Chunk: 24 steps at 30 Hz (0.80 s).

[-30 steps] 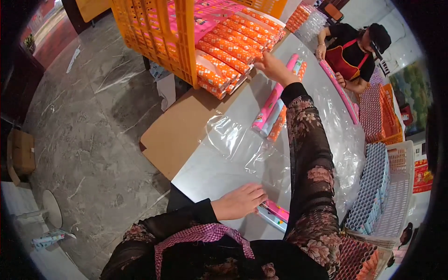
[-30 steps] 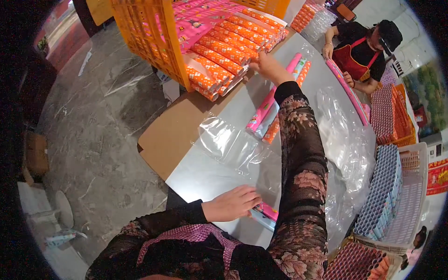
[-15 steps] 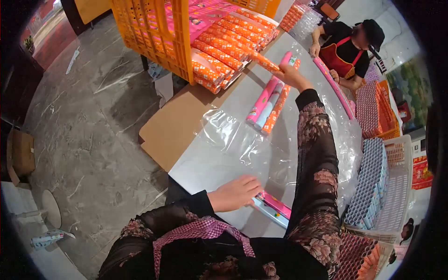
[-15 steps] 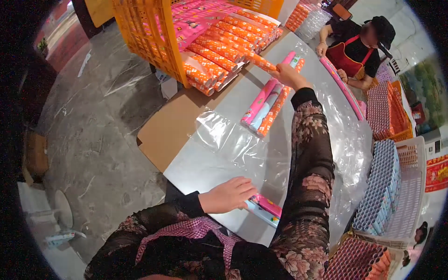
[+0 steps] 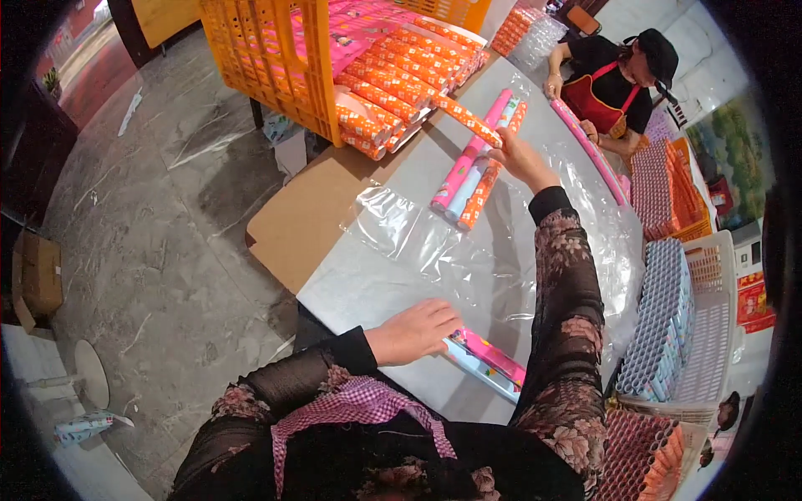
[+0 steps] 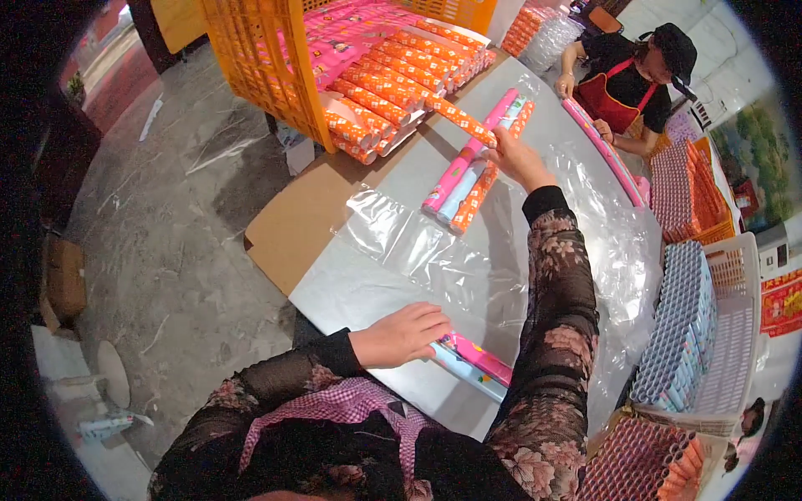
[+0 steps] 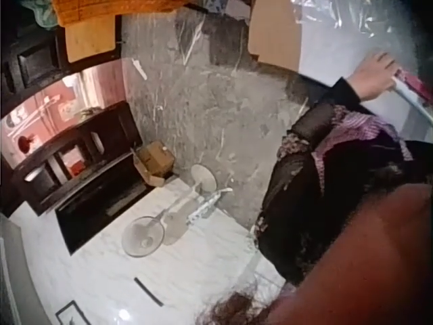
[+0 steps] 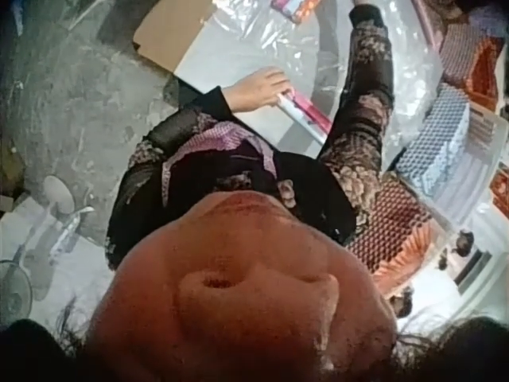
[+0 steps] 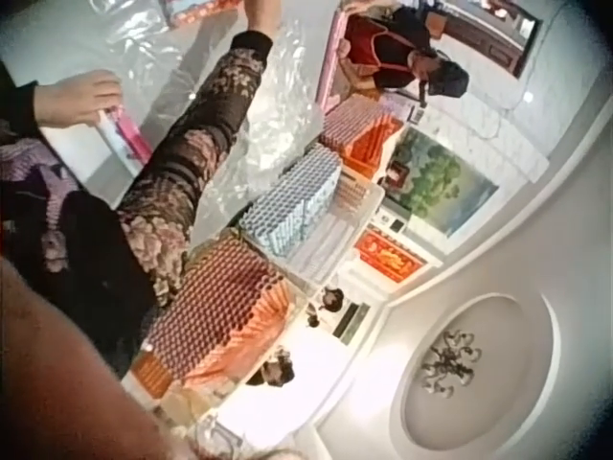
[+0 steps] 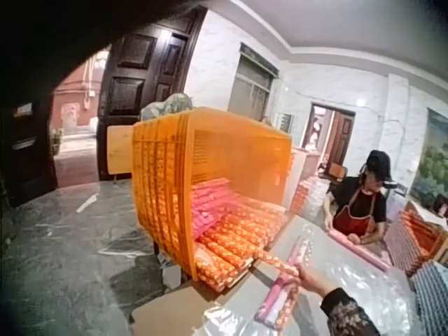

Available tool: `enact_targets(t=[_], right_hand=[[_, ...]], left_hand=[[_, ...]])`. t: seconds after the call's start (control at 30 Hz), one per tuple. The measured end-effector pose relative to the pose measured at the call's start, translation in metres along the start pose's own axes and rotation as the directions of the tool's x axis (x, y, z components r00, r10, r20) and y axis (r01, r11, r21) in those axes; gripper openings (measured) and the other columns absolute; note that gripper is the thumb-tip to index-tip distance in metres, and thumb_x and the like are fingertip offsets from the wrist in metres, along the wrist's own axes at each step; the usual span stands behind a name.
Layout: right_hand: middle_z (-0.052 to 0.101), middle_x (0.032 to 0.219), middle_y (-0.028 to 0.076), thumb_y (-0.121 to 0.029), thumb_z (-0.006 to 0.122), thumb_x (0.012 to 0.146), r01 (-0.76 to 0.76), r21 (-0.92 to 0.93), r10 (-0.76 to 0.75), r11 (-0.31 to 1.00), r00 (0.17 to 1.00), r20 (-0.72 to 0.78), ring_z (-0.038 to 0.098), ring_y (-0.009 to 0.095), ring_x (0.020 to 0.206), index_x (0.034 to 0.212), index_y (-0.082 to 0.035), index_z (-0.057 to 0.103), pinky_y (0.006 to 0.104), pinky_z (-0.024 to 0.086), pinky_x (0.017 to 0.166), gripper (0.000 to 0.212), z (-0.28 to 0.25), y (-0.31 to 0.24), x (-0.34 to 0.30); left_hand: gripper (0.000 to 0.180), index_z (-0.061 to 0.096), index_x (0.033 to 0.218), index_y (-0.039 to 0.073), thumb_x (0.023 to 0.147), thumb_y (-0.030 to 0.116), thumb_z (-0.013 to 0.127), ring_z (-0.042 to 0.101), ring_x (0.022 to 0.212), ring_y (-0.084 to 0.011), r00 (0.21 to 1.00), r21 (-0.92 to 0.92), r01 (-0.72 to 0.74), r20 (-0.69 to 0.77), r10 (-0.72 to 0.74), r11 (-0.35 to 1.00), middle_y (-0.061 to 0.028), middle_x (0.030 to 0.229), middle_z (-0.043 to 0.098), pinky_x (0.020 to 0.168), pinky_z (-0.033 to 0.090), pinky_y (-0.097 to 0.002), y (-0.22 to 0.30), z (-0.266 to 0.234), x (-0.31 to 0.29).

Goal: The recorder is manually wrapping cylindrical items in plastic sleeves and bundling them together on a workbench.

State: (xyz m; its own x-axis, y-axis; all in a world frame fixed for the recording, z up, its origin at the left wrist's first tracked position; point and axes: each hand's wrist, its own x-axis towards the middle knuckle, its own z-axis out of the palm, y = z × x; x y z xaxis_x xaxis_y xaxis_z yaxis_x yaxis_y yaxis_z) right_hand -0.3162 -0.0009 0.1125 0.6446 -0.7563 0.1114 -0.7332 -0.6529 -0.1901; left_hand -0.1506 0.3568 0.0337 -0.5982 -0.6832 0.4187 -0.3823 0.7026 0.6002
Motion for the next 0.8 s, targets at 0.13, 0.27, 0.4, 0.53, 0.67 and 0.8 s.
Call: enact_targets(t=[0.13, 0.27, 0.4, 0.53, 0.67, 0.8], right_hand=[[0.067, 0.096, 0.022, -0.035, 0.064, 0.089, -0.138, 0.152, 0.133, 0.979, 0.99, 0.045, 0.064, 0.04, 0.09, 0.12, -0.007, 0.057, 0.0471, 0.049, 0.076, 0.042, -0.013, 0.011, -0.032], [0.066, 0.097, 0.024, -0.028, 0.06, 0.089, -0.211, -0.034, 0.214, 0.977, 0.96, 0.181, 0.064, 0.04, 0.092, 0.112, -0.003, 0.061, 0.0456, 0.048, 0.076, 0.035, -0.034, 0.021, -0.074], [0.067, 0.095, 0.024, -0.025, 0.057, 0.091, -0.178, 0.115, 0.175, 0.977, 0.984, 0.032, 0.064, 0.041, 0.091, 0.119, -0.004, 0.059, 0.0438, 0.049, 0.078, 0.035, -0.047, 0.01, -0.141], [0.067, 0.101, 0.024, -0.026, 0.055, 0.093, -0.273, 0.079, 0.276, 0.959, 0.961, -0.033, 0.065, 0.04, 0.095, 0.123, -0.007, 0.057, 0.0447, 0.05, 0.08, 0.036, -0.033, 0.007, -0.213], [0.069, 0.095, 0.02, -0.035, 0.061, 0.09, -0.391, 0.181, 0.411, 0.903, 0.907, -0.091, 0.066, 0.04, 0.088, 0.123, -0.009, 0.06, 0.0461, 0.051, 0.076, 0.043, -0.026, -0.009, -0.298], [0.069, 0.091, 0.015, -0.022, 0.074, 0.084, -0.505, 0.154, 0.516, 0.849, 0.855, -0.045, 0.067, 0.02, 0.084, 0.123, -0.002, 0.06, 0.0323, 0.051, 0.075, 0.046, -0.034, -0.053, -0.397]], left_hand=[[0.05, 0.052, 0.123, 0.001, 0.081, 0.022, 0.068, 0.046, 0.122, -0.0329, 1.0, 0.0, -0.013, 0.022, 0.013, 1.0, -0.0135, 0.124, 0.053, 0.106, 0.036, -0.043, 0.0, -0.002, 0.001], [0.05, 0.051, 0.125, 0.001, 0.082, 0.021, 0.068, 0.046, 0.121, -0.0341, 1.0, -0.043, 0.011, -0.002, -0.011, 0.999, -0.0146, 0.124, 0.053, 0.105, 0.036, -0.0439, 0.0, -0.003, -0.001], [0.045, 0.052, 0.119, 0.001, 0.081, 0.02, 0.067, 0.048, 0.116, -0.0349, 1.0, 0.004, 0.004, -0.013, -0.004, 1.0, -0.0145, 0.117, 0.054, 0.101, 0.039, -0.044, 0.0, 0.0, -0.002], [0.047, 0.05, 0.123, 0.003, 0.081, 0.021, 0.065, 0.048, 0.118, -0.0371, 1.0, -0.009, -0.011, 0.012, 0.011, 1.0, -0.0163, 0.121, 0.053, 0.102, 0.038, -0.0451, -0.006, 0.009, -0.004], [0.044, 0.05, 0.123, 0.002, 0.085, 0.021, 0.062, 0.048, 0.118, -0.0372, 0.999, 0.038, -0.04, 0.026, 0.039, 0.998, -0.0173, 0.121, 0.053, 0.102, 0.038, -0.0448, -0.009, 0.012, -0.003], [0.047, 0.05, 0.128, 0.001, 0.087, 0.019, 0.061, 0.046, 0.123, -0.0381, 0.996, 0.065, -0.016, 0.087, 0.01, 0.998, -0.02, 0.129, 0.051, 0.106, 0.036, -0.045, -0.01, 0.009, -0.002]])
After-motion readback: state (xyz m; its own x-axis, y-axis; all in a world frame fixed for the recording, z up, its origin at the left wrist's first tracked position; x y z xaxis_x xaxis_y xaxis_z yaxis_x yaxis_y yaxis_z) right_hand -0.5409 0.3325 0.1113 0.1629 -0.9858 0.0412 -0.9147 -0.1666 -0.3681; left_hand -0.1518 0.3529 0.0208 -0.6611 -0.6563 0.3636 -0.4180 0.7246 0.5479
